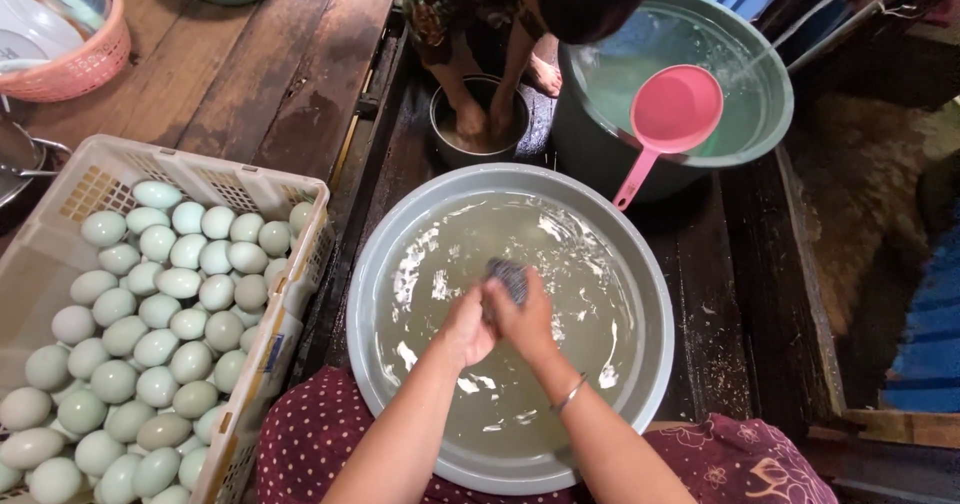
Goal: Washing individual eggs in a basin of water using a scrubber and sorting them into baskets.
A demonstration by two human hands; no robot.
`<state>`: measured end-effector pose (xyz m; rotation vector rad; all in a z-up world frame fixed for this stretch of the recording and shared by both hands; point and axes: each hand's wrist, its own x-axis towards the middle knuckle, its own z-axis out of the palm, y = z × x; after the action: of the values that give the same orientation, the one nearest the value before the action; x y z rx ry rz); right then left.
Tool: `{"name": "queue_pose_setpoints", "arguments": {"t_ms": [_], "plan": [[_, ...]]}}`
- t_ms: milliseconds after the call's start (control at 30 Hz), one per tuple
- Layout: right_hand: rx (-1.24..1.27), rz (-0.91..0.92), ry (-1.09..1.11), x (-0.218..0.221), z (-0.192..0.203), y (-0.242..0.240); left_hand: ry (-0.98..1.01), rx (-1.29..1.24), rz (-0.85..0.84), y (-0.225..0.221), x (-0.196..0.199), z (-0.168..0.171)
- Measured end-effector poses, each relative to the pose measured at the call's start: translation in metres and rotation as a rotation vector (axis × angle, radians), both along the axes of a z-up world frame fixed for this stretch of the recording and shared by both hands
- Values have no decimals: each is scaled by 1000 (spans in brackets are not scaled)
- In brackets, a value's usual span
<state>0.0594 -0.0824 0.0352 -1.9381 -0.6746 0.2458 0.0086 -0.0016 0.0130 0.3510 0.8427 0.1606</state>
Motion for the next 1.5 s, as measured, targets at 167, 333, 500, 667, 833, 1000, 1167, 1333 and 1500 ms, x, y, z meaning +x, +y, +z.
{"name": "queue_pose_setpoints", "arguments": {"t_ms": [167, 333, 500, 667, 833, 1000, 1167, 1333, 1500], "plan": [[-13, -317, 435, 10, 32, -5, -42, -22, -126, -3, -1, -15], [-74, -113, 258, 1, -1, 2, -32, -44, -30, 0, 9, -13], [46, -292, 474, 2, 55, 3, -58, -18, -132, 0, 4, -25], [-104, -70, 292, -15, 18, -3, 9, 43, -69, 0, 6, -15], [-165, -229, 239, 28, -23, -8, -77, 50, -93, -4, 12, -57], [-414, -136, 11, 42, -10, -15, 35, 744, -250, -3, -4, -23], [-842, 30, -165, 51, -16, -21, 428, 1697, -604, -8, -15, 24], [-890, 36, -150, 48, -8, -21, 469, 1810, -762, -20, -19, 26], [-840, 30, -116, 58, -25, -21, 435, 1688, -407, 7, -17, 65]]}}
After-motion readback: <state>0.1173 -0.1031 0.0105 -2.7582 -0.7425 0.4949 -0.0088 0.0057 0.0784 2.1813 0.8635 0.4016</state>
